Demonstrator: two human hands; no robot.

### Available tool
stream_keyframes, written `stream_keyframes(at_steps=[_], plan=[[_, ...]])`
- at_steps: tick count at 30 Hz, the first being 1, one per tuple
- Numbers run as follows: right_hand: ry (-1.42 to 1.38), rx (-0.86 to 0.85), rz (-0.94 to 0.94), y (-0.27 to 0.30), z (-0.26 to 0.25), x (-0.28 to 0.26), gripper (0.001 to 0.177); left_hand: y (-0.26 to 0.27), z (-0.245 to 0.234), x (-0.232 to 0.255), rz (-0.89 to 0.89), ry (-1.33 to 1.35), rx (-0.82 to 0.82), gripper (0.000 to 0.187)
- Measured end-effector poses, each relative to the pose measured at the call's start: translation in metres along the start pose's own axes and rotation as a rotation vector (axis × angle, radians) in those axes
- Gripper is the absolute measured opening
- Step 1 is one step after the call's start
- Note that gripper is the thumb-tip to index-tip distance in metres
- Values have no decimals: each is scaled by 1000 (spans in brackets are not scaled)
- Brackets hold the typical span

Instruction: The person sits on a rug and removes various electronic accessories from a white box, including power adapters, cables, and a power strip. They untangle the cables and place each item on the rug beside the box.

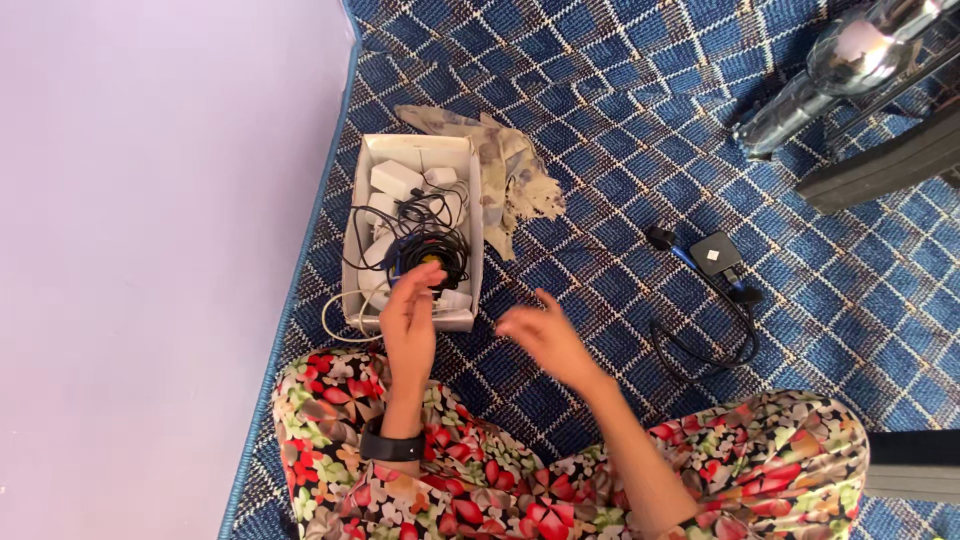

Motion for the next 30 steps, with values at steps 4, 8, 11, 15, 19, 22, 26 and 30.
stream_keyframes(at_steps=[4,8,11,15,19,22,26,30], plan=[[-333,448,-51,16,-48,25,24,2,16,33,308,-561,-176,22],[-909,827,-115,39,-96,29,21,3,23,37,394,-811,-227,20],[-788,944,-82,47,-113,13,23,0,20,37,498,-822,-93,16],[14,694,-48,44,-110,-32,20,6,23,32,142,-385,-37,20],[-150,273,175,32,-61,-61,74,22,47,33,-34,64,-211,25],[-86,213,-26,21,-34,-71,83,39,65,31,-117,263,-453,25],[-93,248,-68,24,-28,-63,79,43,63,20,-183,465,-497,25],[-876,271,-58,26,-40,-63,83,33,54,27,-79,254,-479,23]])
Point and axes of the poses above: each hand's wrist, its own y-axis away from the middle knuckle, its own z-axis out of the palm, x = y × z, the point moved 3 cm from there along -y, towards the middle knuckle, and after that the axes turned 1 degree about -z, right-handed, at the moved point
